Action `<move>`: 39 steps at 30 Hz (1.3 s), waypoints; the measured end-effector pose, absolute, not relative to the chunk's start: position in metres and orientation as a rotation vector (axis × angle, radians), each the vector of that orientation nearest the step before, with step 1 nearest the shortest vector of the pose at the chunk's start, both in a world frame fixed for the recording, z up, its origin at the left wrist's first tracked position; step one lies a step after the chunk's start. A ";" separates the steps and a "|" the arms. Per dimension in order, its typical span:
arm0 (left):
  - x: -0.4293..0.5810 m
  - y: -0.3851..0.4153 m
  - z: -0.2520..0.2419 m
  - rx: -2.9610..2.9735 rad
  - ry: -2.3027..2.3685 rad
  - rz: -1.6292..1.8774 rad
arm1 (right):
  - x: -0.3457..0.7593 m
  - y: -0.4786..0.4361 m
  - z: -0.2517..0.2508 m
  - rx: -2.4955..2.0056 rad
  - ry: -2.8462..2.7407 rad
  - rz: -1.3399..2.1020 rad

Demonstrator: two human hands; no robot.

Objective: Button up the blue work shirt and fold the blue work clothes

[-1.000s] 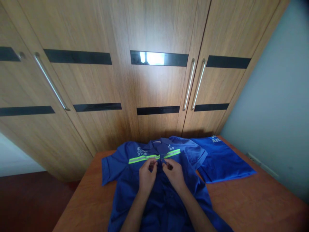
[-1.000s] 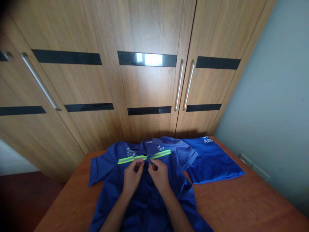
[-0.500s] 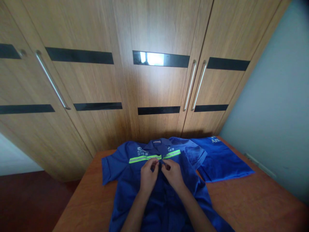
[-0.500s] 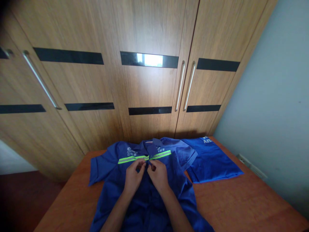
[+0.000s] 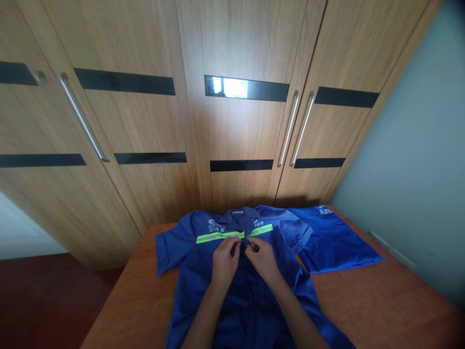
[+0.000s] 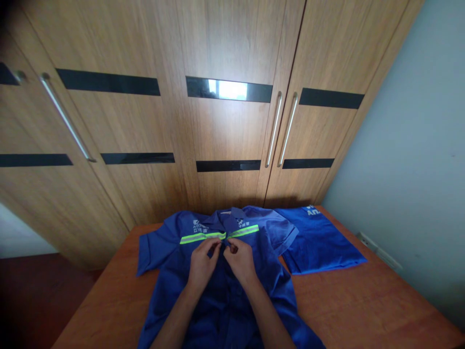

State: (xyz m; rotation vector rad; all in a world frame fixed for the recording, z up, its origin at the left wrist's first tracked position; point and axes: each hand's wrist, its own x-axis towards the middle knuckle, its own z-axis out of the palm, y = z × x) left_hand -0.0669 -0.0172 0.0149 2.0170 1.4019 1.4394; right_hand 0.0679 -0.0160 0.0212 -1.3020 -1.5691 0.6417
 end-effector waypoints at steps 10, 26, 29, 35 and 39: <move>-0.066 -0.016 0.012 2.006 1.403 1.439 | 0.063 -0.018 0.019 -1.366 -1.644 0.592; -0.067 -0.015 0.014 1.694 1.297 1.411 | 0.062 -0.031 0.028 -1.222 -1.845 0.926; -0.065 -0.015 0.015 1.562 1.270 1.426 | 0.059 -0.036 0.025 -1.247 -1.883 0.883; -0.063 -0.013 0.011 1.397 1.278 1.487 | 0.059 -0.040 0.025 -1.262 -1.925 0.873; -0.064 -0.012 0.009 1.357 1.286 1.505 | 0.061 -0.038 0.025 -1.288 -1.903 0.817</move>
